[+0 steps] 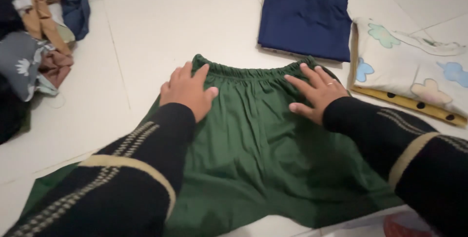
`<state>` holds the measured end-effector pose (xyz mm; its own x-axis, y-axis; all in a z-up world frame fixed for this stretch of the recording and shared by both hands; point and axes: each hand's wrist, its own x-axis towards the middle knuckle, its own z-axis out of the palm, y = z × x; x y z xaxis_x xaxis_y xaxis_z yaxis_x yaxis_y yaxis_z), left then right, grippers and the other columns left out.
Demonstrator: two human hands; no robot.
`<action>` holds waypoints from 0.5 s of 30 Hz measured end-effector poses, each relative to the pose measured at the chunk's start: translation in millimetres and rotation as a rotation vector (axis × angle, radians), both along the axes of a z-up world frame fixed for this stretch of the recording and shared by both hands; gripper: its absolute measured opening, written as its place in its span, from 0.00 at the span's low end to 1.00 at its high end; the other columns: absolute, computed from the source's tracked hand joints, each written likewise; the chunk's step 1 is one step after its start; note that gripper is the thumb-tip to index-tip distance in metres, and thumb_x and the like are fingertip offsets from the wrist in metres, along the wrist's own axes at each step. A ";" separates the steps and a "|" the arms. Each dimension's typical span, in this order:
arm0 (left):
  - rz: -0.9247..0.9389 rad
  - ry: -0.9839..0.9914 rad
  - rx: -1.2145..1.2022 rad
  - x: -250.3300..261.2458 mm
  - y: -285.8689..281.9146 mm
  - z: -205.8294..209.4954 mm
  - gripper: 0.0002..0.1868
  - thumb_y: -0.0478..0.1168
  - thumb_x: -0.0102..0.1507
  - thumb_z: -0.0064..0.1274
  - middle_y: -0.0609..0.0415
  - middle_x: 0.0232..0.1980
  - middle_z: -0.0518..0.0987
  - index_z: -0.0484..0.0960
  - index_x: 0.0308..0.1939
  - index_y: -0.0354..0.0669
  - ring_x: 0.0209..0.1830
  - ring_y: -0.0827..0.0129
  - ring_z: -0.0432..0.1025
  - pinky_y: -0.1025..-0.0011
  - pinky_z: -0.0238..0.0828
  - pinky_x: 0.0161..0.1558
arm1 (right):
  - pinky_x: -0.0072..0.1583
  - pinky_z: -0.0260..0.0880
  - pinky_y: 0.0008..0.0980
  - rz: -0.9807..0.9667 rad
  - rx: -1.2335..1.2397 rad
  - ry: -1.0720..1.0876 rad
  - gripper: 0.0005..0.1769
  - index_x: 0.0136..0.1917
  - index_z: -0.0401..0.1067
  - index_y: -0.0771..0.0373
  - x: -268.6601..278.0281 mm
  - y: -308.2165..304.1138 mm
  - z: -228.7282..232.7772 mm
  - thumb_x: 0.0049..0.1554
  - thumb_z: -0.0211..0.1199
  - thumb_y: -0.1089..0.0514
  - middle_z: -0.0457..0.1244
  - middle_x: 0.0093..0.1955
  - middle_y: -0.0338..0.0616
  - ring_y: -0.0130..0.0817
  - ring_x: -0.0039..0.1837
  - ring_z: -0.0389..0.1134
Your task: Folding various pieces of clothing including a floral shirt and shorts on the floor.
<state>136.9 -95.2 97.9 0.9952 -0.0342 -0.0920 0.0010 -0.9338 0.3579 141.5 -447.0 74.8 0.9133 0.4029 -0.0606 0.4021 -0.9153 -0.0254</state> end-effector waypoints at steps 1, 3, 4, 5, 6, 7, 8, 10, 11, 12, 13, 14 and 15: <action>-0.023 -0.021 0.028 3.3 -7.1 -6.1 0.36 0.58 0.64 0.50 0.46 0.80 0.53 0.62 0.75 0.60 0.80 0.49 0.46 0.40 0.45 0.71 | 0.74 0.49 0.56 -0.030 -0.020 0.040 0.44 0.79 0.49 0.33 0.8 10.0 0.6 0.53 0.57 0.28 0.38 0.85 0.44 0.55 0.82 0.40; -0.051 -0.022 0.056 6.3 -18.5 -16.0 0.37 0.60 0.65 0.48 0.45 0.82 0.48 0.58 0.77 0.60 0.81 0.46 0.40 0.37 0.39 0.72 | 0.74 0.45 0.58 -0.063 -0.038 0.102 0.45 0.81 0.44 0.29 -0.6 23.8 0.6 0.55 0.54 0.27 0.34 0.86 0.42 0.56 0.83 0.35; -0.054 -0.023 0.086 7.4 -21.9 -19.2 0.37 0.61 0.66 0.44 0.45 0.82 0.45 0.55 0.77 0.62 0.81 0.45 0.36 0.34 0.33 0.71 | 0.75 0.38 0.62 -0.087 -0.076 0.170 0.44 0.81 0.40 0.26 -0.2 28.3 1.2 0.56 0.52 0.27 0.32 0.86 0.37 0.53 0.84 0.31; -0.057 -0.025 0.115 7.8 -25.0 -22.0 0.36 0.62 0.66 0.41 0.45 0.82 0.42 0.53 0.77 0.63 0.81 0.44 0.33 0.31 0.27 0.70 | 0.77 0.31 0.65 -0.111 -0.114 0.238 0.44 0.81 0.37 0.23 -0.4 33.2 2.2 0.57 0.51 0.26 0.30 0.87 0.32 0.51 0.85 0.27; -0.055 -0.016 0.115 7.7 -24.5 -28.8 0.36 0.62 0.66 0.41 0.45 0.82 0.42 0.53 0.77 0.63 0.81 0.44 0.33 0.31 0.27 0.70 | 0.77 0.31 0.65 -0.107 -0.115 0.247 0.44 0.81 0.37 0.23 1.6 32.7 -3.2 0.57 0.51 0.26 0.30 0.87 0.32 0.51 0.85 0.27; -0.065 -0.028 0.121 7.2 -23.9 -34.6 0.35 0.61 0.67 0.39 0.45 0.82 0.41 0.52 0.77 0.64 0.81 0.44 0.32 0.30 0.24 0.70 | 0.76 0.29 0.68 -0.125 -0.111 0.254 0.44 0.81 0.36 0.23 3.2 32.4 -7.6 0.57 0.50 0.26 0.28 0.87 0.31 0.51 0.85 0.25; -0.077 -0.048 0.128 8.9 -23.2 -38.5 0.34 0.61 0.68 0.36 0.45 0.81 0.40 0.52 0.77 0.65 0.80 0.44 0.32 0.29 0.21 0.69 | 0.75 0.27 0.71 -0.143 -0.105 0.253 0.44 0.81 0.35 0.23 6.7 32.2 -10.1 0.58 0.50 0.27 0.27 0.87 0.30 0.51 0.84 0.24; -0.080 -0.099 0.112 10.4 -18.9 -46.1 0.32 0.59 0.69 0.38 0.44 0.81 0.43 0.54 0.77 0.66 0.80 0.44 0.35 0.29 0.24 0.69 | 0.73 0.27 0.73 -0.132 -0.092 0.222 0.46 0.83 0.35 0.25 10.6 27.6 -22.9 0.57 0.49 0.27 0.27 0.88 0.30 0.53 0.84 0.24; -0.085 -0.152 0.097 10.6 -17.6 -50.1 0.31 0.57 0.70 0.39 0.44 0.81 0.46 0.57 0.77 0.66 0.80 0.44 0.39 0.29 0.26 0.69 | 0.71 0.28 0.75 -0.122 -0.078 0.191 0.47 0.84 0.35 0.26 11.3 24.4 -29.5 0.57 0.49 0.28 0.27 0.90 0.31 0.56 0.83 0.25; -0.086 -0.144 0.096 9.7 -18.0 -44.1 0.31 0.57 0.70 0.39 0.44 0.81 0.46 0.57 0.77 0.66 0.80 0.44 0.39 0.29 0.26 0.69 | 0.71 0.28 0.75 -0.122 -0.079 0.199 0.47 0.84 0.35 0.26 12.9 22.8 -32.0 0.57 0.49 0.28 0.27 0.90 0.31 0.56 0.83 0.25; -0.020 -0.121 0.106 8.4 -18.2 -38.1 0.27 0.56 0.73 0.40 0.51 0.78 0.55 0.60 0.77 0.67 0.80 0.54 0.48 0.35 0.33 0.74 | 0.73 0.32 0.72 -0.173 0.045 0.152 0.48 0.84 0.36 0.33 13.9 21.3 -34.4 0.57 0.53 0.31 0.34 0.87 0.34 0.55 0.84 0.32; 0.048 -0.101 0.118 8.1 -17.9 -30.7 0.23 0.54 0.77 0.42 0.58 0.76 0.64 0.64 0.76 0.68 0.80 0.64 0.56 0.41 0.39 0.79 | 0.75 0.36 0.69 -0.224 0.169 0.101 0.49 0.84 0.38 0.40 16.5 20.3 -35.5 0.58 0.57 0.34 0.41 0.84 0.37 0.55 0.84 0.38; 0.049 -0.096 0.117 10.5 -15.5 -41.2 0.23 0.54 0.77 0.42 0.58 0.76 0.64 0.64 0.76 0.68 0.80 0.64 0.56 0.41 0.39 0.79 | 0.75 0.36 0.69 -0.223 0.167 0.105 0.49 0.84 0.38 0.40 18.2 16.3 -37.2 0.58 0.57 0.34 0.41 0.84 0.37 0.55 0.84 0.38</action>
